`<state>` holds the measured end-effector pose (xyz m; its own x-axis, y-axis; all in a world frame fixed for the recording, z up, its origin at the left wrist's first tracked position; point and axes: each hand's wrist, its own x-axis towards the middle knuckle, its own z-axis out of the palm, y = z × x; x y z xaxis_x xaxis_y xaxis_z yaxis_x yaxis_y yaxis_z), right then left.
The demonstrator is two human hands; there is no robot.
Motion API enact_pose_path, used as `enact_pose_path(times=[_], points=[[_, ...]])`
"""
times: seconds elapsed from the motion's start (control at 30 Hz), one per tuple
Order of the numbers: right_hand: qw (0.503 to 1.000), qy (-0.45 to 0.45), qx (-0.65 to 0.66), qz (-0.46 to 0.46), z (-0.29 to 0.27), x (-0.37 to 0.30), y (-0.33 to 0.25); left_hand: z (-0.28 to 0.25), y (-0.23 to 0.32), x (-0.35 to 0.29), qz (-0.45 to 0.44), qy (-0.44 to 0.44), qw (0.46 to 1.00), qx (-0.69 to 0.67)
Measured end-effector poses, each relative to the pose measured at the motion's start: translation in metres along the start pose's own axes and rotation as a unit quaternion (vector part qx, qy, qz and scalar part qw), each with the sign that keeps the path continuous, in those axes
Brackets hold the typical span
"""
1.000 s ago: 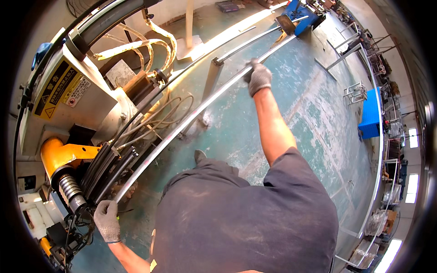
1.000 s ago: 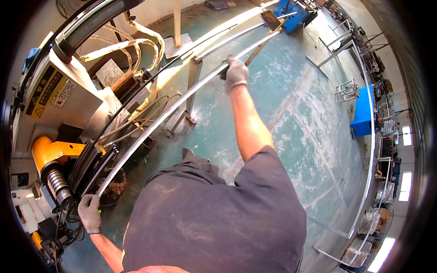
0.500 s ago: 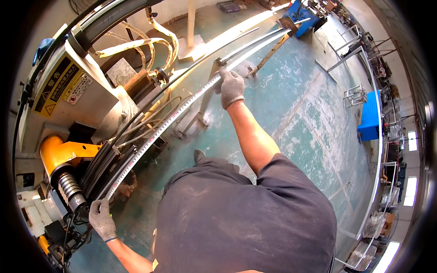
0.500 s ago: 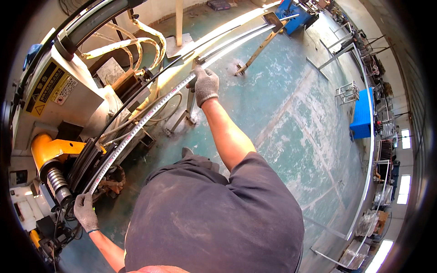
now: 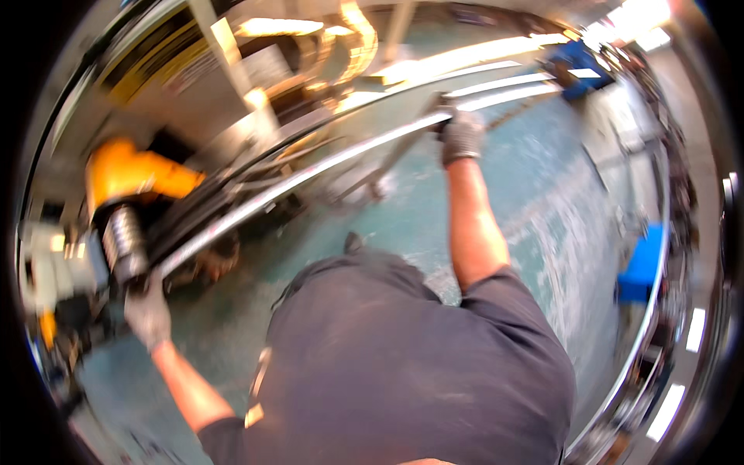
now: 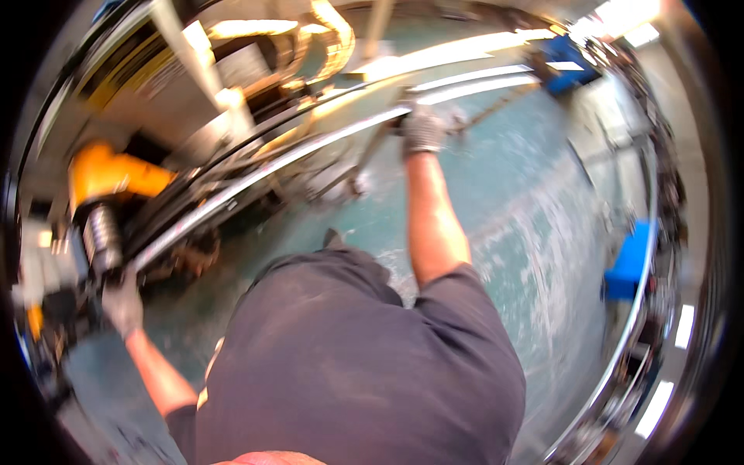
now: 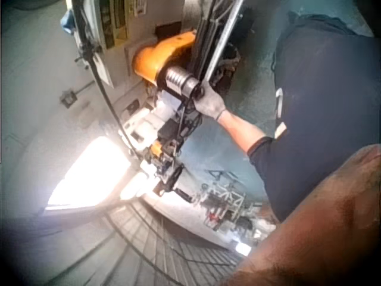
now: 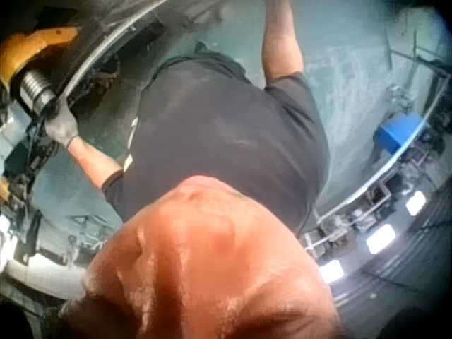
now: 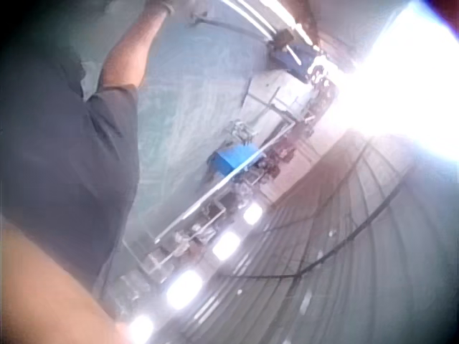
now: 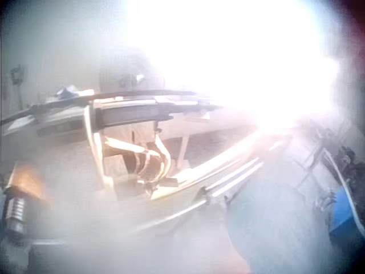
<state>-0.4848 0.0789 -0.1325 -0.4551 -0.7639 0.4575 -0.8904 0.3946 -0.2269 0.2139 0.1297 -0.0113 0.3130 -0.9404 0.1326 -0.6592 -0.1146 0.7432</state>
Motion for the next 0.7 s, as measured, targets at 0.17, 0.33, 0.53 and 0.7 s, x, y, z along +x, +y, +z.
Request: enact_pose_path(times=[0.17,0.33,0.53,0.7], points=[[0.754,-0.037,0.564,0.335,-0.02,0.0,-0.023,-0.001,-0.012,0.007,-0.074,-0.006,0.997,0.032],[0.725,-0.033,0.574,0.379,-0.014,0.014,-0.018,0.008,-0.012,0.002,-0.053,-0.017,0.994,0.09],[0.755,-0.053,0.531,0.381,-0.001,0.026,0.006,0.013,-0.033,0.01,-0.084,-0.004,0.988,0.129],[0.74,-0.061,0.552,0.379,-0.001,0.029,-0.001,0.008,-0.028,0.011,-0.077,-0.009,0.989,0.129]])
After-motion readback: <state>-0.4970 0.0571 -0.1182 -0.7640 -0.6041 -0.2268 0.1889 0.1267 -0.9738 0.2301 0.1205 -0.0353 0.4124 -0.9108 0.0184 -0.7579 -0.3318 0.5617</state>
